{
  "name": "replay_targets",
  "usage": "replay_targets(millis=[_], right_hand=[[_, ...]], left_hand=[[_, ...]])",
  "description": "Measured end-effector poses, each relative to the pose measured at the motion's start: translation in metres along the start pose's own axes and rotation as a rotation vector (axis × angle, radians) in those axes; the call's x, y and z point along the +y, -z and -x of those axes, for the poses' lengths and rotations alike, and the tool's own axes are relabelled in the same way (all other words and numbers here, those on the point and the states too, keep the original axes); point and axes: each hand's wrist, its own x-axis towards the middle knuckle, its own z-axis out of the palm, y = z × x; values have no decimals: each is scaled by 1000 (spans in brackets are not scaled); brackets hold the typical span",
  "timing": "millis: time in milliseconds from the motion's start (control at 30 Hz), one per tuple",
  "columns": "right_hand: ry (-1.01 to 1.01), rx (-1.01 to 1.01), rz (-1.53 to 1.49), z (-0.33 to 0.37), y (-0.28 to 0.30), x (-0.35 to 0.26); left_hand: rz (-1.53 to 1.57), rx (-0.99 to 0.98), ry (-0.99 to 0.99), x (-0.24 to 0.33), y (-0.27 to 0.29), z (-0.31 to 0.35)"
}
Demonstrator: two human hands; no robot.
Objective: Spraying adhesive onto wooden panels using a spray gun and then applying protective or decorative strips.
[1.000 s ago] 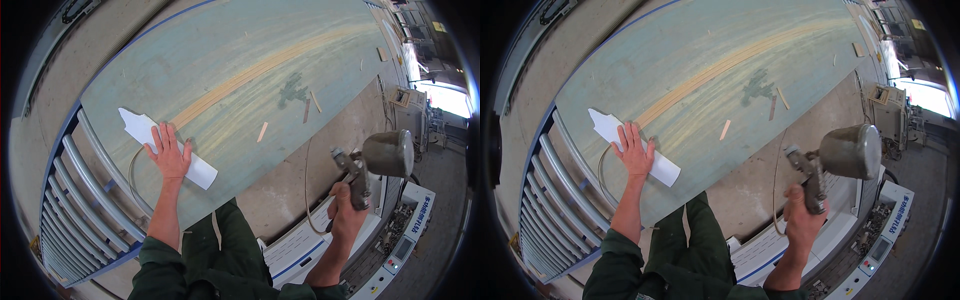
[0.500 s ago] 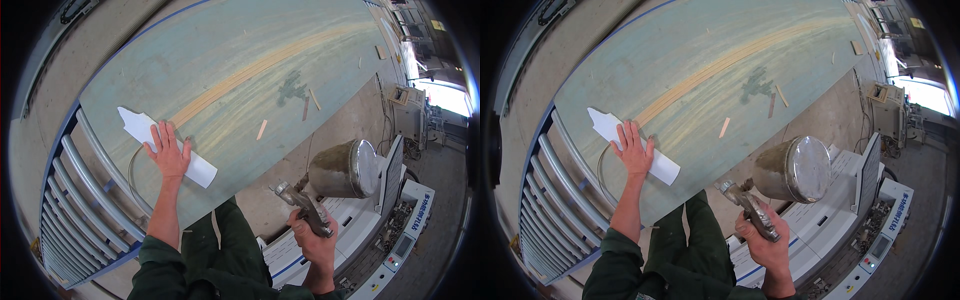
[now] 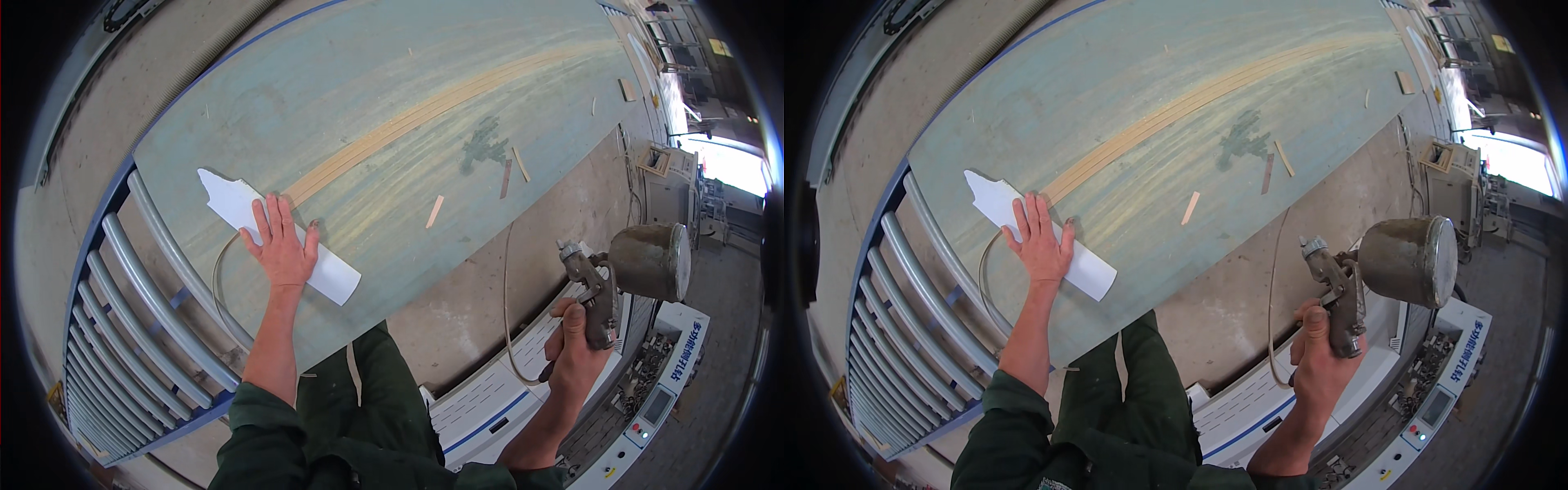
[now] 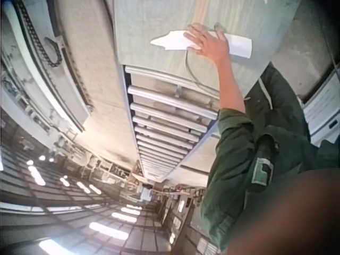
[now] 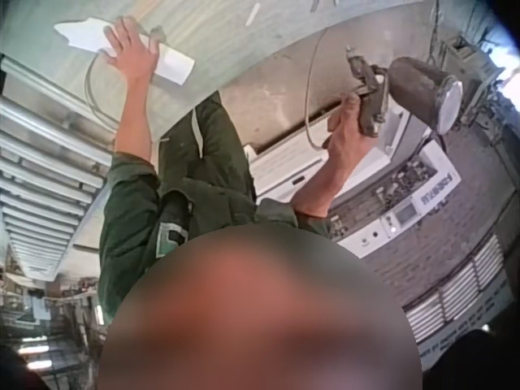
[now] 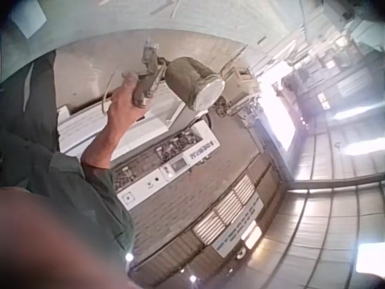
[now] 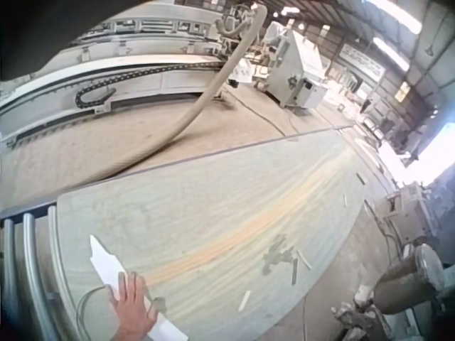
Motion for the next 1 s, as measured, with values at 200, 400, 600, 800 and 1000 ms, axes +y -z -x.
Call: replay_targets(millis=[200,400,600,800,1000], right_hand=[[-48,-81,-48,20,-3,2],[-56,-291,-93,50,-15,8],[-244,-493,-130,70,-20,-5],[-188,-673,-114,78,-25,-9],[-244,-504,-175,65,-17,-10]], left_hand=[[-2,9,-1,-1,-1,0],[-2,-19,15,-3,1,1],[20,-45,23,2,3,0],[36,-41,21,-2,3,1],[19,-42,21,-1,4,1]])
